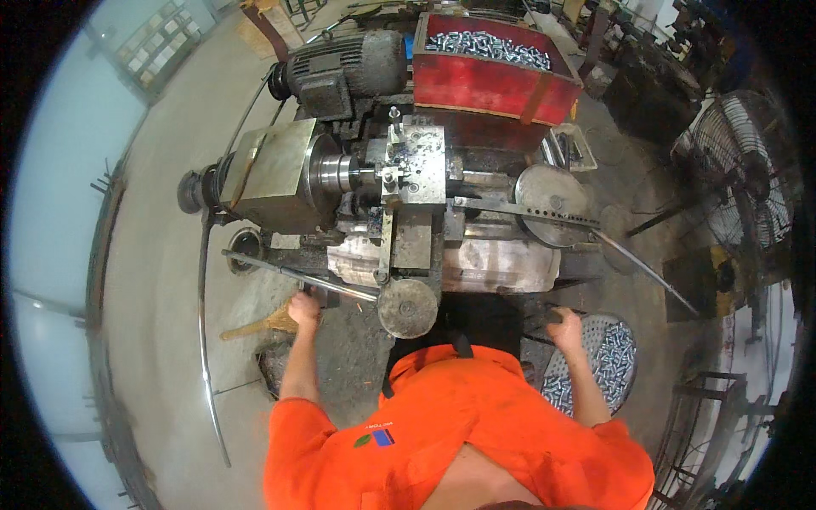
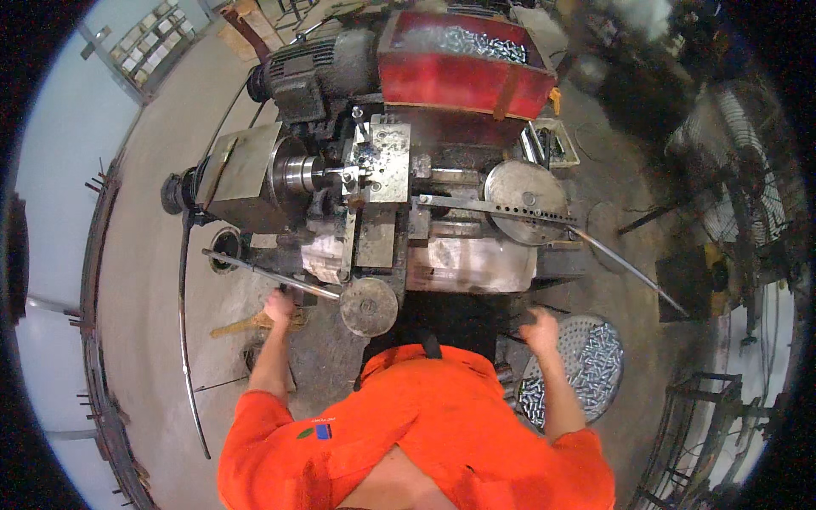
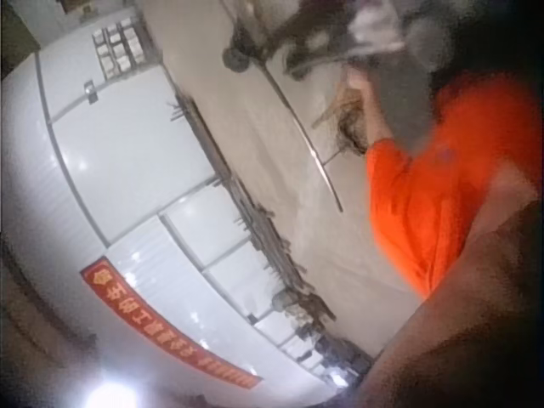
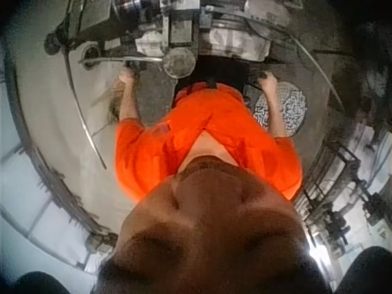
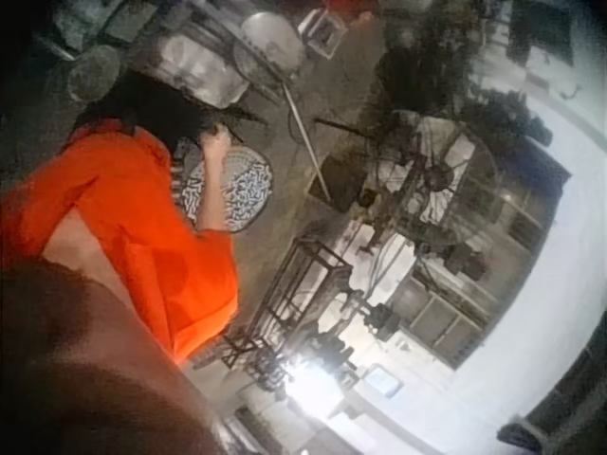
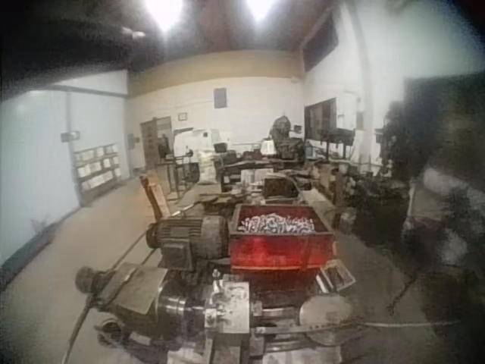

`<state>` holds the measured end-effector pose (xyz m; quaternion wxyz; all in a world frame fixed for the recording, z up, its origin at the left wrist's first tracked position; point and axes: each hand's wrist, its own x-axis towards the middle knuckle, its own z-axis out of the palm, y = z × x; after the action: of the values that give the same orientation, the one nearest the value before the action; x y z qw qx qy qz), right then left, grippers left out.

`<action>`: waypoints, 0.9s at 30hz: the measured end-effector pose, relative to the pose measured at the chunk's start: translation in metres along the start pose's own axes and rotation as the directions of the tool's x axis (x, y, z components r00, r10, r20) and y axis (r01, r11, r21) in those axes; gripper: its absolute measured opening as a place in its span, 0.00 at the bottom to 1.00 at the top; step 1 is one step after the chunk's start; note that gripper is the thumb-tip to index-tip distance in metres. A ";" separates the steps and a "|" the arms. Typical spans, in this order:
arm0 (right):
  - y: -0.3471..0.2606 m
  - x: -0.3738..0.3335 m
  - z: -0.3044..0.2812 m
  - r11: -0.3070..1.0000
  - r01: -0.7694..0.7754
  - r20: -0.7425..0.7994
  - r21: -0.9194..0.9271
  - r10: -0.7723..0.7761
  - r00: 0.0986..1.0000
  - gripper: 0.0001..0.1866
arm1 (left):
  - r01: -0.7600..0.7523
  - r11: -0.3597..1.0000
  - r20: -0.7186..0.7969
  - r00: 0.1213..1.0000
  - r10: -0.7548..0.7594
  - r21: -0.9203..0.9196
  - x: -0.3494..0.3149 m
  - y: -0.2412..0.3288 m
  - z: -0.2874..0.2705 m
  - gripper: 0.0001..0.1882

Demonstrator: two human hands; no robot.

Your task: The person operates a metal cutting machine by inserting metal rods into the chuck, pulling a lever to cut, and collecting the resulting small metal pieces. The person repeats this process multiple times, placing the cut pieces into a perforated metal basket.

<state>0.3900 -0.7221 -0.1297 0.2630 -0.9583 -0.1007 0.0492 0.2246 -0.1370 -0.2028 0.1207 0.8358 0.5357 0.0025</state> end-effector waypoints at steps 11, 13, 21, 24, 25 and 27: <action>-0.094 0.073 -0.066 0.940 0.338 -0.049 -0.053 -0.341 0.939 0.18 | -0.403 0.871 0.335 0.892 0.305 0.280 0.027 -0.036 -0.025 0.27; -0.141 0.101 -0.081 0.865 0.502 -0.118 0.007 -0.498 0.859 0.19 | -0.340 0.908 0.281 0.921 0.268 0.247 0.023 -0.045 -0.022 0.26; -0.373 0.166 -0.038 0.481 0.874 -0.062 0.071 -0.872 0.485 0.18 | -0.227 0.973 -0.005 0.974 0.227 -0.033 0.016 -0.080 -0.163 0.22; -0.423 0.187 0.012 0.465 0.885 0.033 -0.006 -0.885 0.465 0.16 | -0.215 0.972 -0.373 0.913 0.165 -0.096 -0.008 -0.108 -0.241 0.17; -0.436 0.192 0.021 0.512 0.857 0.115 -0.055 -0.850 0.515 0.15 | -0.167 0.978 -0.452 0.887 0.095 -0.123 -0.013 -0.118 -0.258 0.15; -0.447 0.195 0.030 0.555 0.824 0.208 -0.115 -0.798 0.566 0.14 | -0.142 0.990 -0.508 0.853 0.118 -0.009 -0.027 -0.147 -0.271 0.16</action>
<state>0.5008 -0.2881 0.0665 0.1514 -0.8193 -0.5525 -0.0250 0.0452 -0.0485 0.0338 -0.0053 0.8370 0.4908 0.2419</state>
